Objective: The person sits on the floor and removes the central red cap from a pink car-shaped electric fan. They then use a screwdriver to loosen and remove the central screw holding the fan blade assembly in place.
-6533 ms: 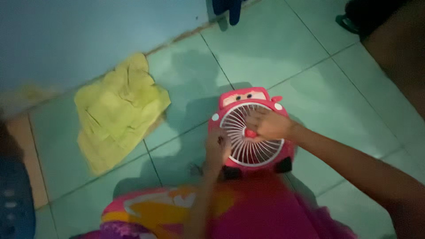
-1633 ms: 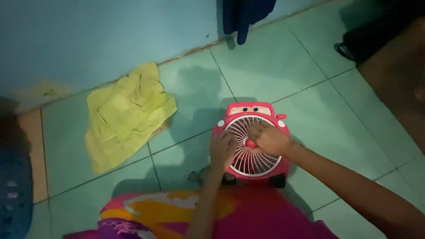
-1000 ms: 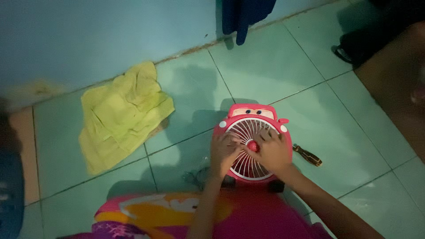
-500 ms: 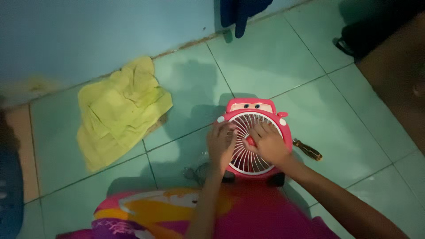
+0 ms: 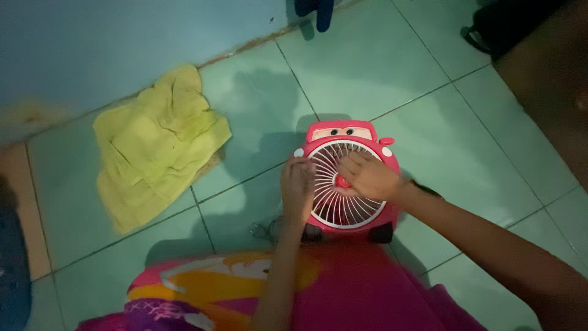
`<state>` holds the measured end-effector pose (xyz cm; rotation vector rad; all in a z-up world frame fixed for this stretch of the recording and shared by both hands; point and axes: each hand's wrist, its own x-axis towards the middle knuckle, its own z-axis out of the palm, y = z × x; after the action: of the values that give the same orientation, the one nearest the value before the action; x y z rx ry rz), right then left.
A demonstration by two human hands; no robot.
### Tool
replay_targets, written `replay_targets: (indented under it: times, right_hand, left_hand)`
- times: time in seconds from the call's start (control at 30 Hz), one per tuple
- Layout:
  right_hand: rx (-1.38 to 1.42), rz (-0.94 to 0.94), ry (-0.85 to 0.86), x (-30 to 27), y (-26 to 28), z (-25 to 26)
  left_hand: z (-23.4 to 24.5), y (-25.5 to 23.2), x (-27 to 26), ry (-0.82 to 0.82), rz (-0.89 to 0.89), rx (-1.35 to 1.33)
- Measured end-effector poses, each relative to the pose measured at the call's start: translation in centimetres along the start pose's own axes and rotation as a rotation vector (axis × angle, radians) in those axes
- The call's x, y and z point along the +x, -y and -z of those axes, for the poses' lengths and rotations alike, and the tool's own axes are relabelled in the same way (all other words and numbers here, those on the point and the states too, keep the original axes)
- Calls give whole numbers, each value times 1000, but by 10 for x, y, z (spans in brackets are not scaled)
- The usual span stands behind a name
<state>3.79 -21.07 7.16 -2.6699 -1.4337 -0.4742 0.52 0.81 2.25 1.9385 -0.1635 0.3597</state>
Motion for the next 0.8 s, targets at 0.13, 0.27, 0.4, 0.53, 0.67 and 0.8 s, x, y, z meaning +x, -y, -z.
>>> replay_targets:
  times: [0.13, 0.27, 0.4, 0.53, 0.67, 0.8]
  right_hand:
    - [52, 34, 108, 0, -8, 10]
    - [61, -135, -78, -5, 9, 23]
    - [-60, -453, 6, -6, 40, 26]
    - [-76, -497, -64, 2, 51, 24]
    - [-143, -548, -35, 7, 55, 20]
    - [-169, -561, 46, 7, 55, 16]
  left_hand:
    - [-1, 3, 3, 48, 140, 11]
    - [9, 8, -2, 14, 37, 43]
    - [2, 11, -17, -87, 176, 43]
    - [-7, 4, -46, -120, 383, 48]
    - [-16, -7, -72, -240, 331, 70]
    - [-20, -11, -88, -321, 211, -26]
